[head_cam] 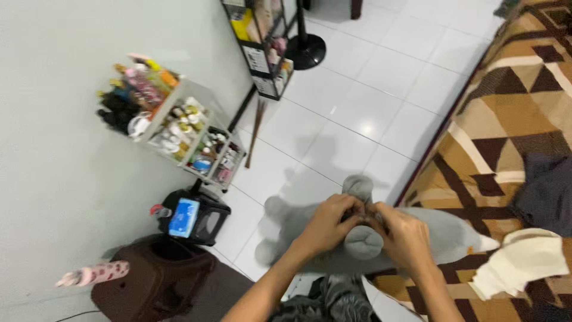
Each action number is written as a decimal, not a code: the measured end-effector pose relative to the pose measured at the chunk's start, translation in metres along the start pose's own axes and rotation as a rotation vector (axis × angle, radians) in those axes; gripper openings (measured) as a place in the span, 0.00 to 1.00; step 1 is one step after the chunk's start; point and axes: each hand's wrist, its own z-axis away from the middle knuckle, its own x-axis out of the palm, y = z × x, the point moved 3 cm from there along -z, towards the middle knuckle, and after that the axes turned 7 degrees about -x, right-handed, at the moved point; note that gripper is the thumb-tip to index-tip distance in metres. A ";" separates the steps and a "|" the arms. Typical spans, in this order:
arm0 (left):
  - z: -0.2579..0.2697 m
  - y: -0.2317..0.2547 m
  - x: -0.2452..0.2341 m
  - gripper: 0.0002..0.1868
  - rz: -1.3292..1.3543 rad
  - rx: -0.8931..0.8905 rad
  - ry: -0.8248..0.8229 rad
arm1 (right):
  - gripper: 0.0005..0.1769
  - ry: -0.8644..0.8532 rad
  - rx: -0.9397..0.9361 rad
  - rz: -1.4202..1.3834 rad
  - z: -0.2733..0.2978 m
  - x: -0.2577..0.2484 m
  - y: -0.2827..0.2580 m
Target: The person sits on the floor beside a bed and sews a gray plush toy with a needle and thread, pulling the needle through the toy's body. They then handle the thread, pick up a piece of white fabric, and cut it with scissors.
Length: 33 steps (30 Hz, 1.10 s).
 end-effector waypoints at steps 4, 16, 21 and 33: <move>0.075 -0.006 -0.022 0.09 -0.039 -0.035 0.066 | 0.10 -0.001 -0.145 -0.078 0.036 0.019 -0.055; 0.242 -0.006 0.015 0.06 0.007 -0.037 0.088 | 0.08 0.173 0.202 -0.227 0.236 -0.007 -0.080; 0.309 0.013 0.092 0.08 0.076 0.076 -0.020 | 0.06 0.401 0.384 -0.270 0.394 -0.033 -0.069; 0.417 0.139 0.287 0.09 0.080 0.175 -0.549 | 0.05 0.739 0.614 -0.112 0.664 -0.138 -0.092</move>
